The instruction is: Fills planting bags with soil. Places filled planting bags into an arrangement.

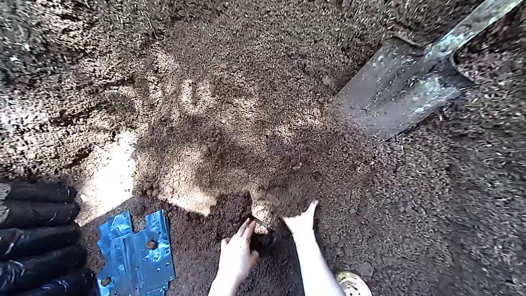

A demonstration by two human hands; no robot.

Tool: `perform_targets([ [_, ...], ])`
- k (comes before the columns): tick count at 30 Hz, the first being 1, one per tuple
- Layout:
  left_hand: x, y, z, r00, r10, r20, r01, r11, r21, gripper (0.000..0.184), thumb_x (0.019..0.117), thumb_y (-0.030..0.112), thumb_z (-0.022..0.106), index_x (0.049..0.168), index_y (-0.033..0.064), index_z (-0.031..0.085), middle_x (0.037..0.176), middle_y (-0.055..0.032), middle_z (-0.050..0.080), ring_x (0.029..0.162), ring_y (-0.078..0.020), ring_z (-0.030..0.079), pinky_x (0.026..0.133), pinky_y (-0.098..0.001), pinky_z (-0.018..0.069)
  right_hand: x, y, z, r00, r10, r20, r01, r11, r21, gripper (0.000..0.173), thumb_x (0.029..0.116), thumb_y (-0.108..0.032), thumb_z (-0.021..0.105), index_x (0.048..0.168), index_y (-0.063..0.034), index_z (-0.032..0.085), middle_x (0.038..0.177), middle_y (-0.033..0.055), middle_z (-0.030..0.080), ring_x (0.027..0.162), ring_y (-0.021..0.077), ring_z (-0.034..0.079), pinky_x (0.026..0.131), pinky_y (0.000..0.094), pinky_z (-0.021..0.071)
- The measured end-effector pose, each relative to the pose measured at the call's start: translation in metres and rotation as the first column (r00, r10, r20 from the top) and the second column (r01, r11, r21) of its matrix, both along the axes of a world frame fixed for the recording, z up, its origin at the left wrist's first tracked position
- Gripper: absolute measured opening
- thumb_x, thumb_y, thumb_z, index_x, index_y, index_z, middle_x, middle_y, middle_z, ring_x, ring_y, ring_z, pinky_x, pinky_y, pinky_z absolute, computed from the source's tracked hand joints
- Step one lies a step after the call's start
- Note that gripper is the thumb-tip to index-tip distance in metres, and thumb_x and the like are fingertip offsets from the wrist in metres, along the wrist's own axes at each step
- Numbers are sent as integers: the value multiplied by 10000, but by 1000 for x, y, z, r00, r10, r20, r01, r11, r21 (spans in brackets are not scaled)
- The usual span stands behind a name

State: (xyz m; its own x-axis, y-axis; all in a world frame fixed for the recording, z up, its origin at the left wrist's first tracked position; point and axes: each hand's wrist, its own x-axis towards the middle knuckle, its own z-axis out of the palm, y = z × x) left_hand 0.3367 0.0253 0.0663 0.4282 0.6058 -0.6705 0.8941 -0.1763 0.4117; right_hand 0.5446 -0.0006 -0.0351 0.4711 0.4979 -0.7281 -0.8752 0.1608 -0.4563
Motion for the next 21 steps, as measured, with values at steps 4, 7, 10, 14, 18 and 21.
perform_targets([
  [4,-3,5,-9,977,115,182,-92,987,-130,787,891,54,650,1613,164,357,1695,12,289,1509,-160,383,1225,-430,354,25,49,8,998,58,-5,-57,989,137,824,959,-802,172,1519,-236,384,1430,104,560,1281,280,562,982,595,501],
  [7,1,13,-10,951,185,247,-142,973,-180,785,892,60,649,1613,144,351,1689,-5,303,1516,-153,367,1244,-419,312,27,41,8,994,107,-25,-106,993,44,764,999,-743,201,1543,-228,353,1470,100,529,1310,260,541,1014,560,491],
  [10,3,15,-12,945,208,252,-160,967,-200,790,889,89,653,1615,156,349,1687,-5,308,1504,-167,390,1231,-447,333,16,20,38,971,219,98,-214,975,-58,687,1080,-576,97,1533,-118,337,1415,140,528,1227,225,554,975,457,505],
  [14,4,16,-10,943,229,242,-186,964,-188,786,904,115,667,1618,169,343,1656,-33,373,1477,-205,435,1212,-483,355,-4,-4,65,932,359,50,-359,933,-25,664,1079,-566,96,1413,-90,418,1201,111,594,1043,187,604,839,403,547],
  [18,-1,15,-11,932,263,249,-218,957,-194,671,908,160,703,1531,92,465,1484,-148,562,1374,-294,540,1152,-545,410,-24,-16,69,800,599,41,-599,791,120,653,1085,-547,173,1450,-96,472,1281,138,655,1133,244,651,947,485,556],
  [21,-6,7,-14,938,287,194,-251,949,-192,434,891,199,737,1240,-29,617,1202,-238,664,1163,-365,640,1017,-581,482,-43,-20,104,620,749,234,-716,662,-222,490,1120,-373,361,1474,-53,473,1377,144,605,1216,208,614,1027,413,515],
])
